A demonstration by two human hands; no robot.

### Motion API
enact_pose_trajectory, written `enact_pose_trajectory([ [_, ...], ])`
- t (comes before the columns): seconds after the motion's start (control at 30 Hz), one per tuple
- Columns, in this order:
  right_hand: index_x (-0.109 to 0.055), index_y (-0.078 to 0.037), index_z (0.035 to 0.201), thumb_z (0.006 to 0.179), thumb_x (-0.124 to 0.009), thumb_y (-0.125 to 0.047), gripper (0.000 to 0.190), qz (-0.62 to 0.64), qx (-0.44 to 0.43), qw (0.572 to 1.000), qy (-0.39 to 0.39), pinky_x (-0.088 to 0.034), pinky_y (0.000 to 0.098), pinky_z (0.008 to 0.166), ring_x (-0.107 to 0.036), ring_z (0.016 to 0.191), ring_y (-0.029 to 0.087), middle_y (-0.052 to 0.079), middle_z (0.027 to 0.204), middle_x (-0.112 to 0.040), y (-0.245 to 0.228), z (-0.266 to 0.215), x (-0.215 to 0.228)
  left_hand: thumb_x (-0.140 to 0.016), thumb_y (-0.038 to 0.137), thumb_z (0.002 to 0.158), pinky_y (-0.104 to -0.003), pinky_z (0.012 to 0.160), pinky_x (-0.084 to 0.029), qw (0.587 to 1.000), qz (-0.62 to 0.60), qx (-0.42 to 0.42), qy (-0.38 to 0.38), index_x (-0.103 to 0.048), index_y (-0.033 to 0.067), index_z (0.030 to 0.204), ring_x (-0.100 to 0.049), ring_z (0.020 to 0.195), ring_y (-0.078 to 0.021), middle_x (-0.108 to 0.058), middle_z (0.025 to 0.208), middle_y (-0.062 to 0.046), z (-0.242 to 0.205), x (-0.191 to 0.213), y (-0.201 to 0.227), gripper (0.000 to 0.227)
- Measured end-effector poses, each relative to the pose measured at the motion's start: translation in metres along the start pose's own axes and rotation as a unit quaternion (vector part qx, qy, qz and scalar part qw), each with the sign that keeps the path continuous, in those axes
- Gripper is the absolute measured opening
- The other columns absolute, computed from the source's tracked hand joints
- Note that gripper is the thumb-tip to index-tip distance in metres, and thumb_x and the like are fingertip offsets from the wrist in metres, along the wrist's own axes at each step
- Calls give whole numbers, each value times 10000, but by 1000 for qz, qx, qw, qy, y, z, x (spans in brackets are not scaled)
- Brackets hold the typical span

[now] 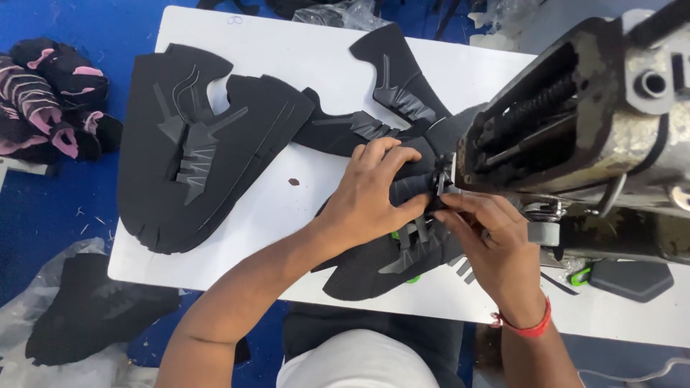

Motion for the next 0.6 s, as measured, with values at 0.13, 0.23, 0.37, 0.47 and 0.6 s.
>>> enact_pose_trajectory([
  [0.13, -754, -59, 1121, 869, -832, -48, 264, -98, 78, 992, 33, -507, 265, 665, -667, 798, 170, 59, 1039, -736, -7, 1, -2, -820, 311, 816, -516, 1020, -452, 1000, -5, 0, -9, -583, 94, 1305, -491, 1241, -412, -484, 1376, -211, 1, 6, 1, 585],
  [0.23, -753, -62, 1152, 874, -841, -41, 292, -147, 128, 979, 63, -554, 299, 733, -698, 883, 226, 71, 1065, -727, -16, -2, -2, -815, 299, 821, -522, 1051, -442, 1000, -6, -12, -13, -592, 98, 1303, -484, 1283, -419, -486, 1412, -217, 1, 7, 3, 567],
  [0.37, -739, -48, 1132, 878, -841, -18, 275, -174, 177, 966, 72, -564, 321, 722, -712, 885, 239, 92, 1074, -704, -17, -2, -4, -797, 273, 830, -518, 1071, -440, 999, -21, -3, -25, -601, 106, 1310, -475, 1320, -417, -485, 1439, -217, 2, 9, 1, 545],
  [0.47, -732, -38, 1091, 870, -834, 14, 248, -183, 202, 960, 66, -562, 321, 702, -714, 870, 234, 94, 1066, -693, -17, -5, -7, -800, 281, 823, -511, 1060, -445, 999, -28, 9, -35, -604, 105, 1305, -476, 1306, -411, -483, 1434, -216, 2, 7, 1, 549],
  [0.6, -739, -59, 1024, 831, -827, 31, 230, -179, 208, 960, 45, -566, 319, 691, -714, 843, 223, 77, 1045, -688, -22, -4, -8, -821, 324, 820, -507, 1038, -445, 999, -13, 10, -30, -609, 102, 1287, -485, 1260, -402, -486, 1393, -209, 3, 4, 1, 559],
])
Point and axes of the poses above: each hand's wrist, its own z-axis towards the middle knuckle, its own x-axis out of the back of the hand, y = z × x, the point moved 7 cm from there along z, towards the middle knuckle
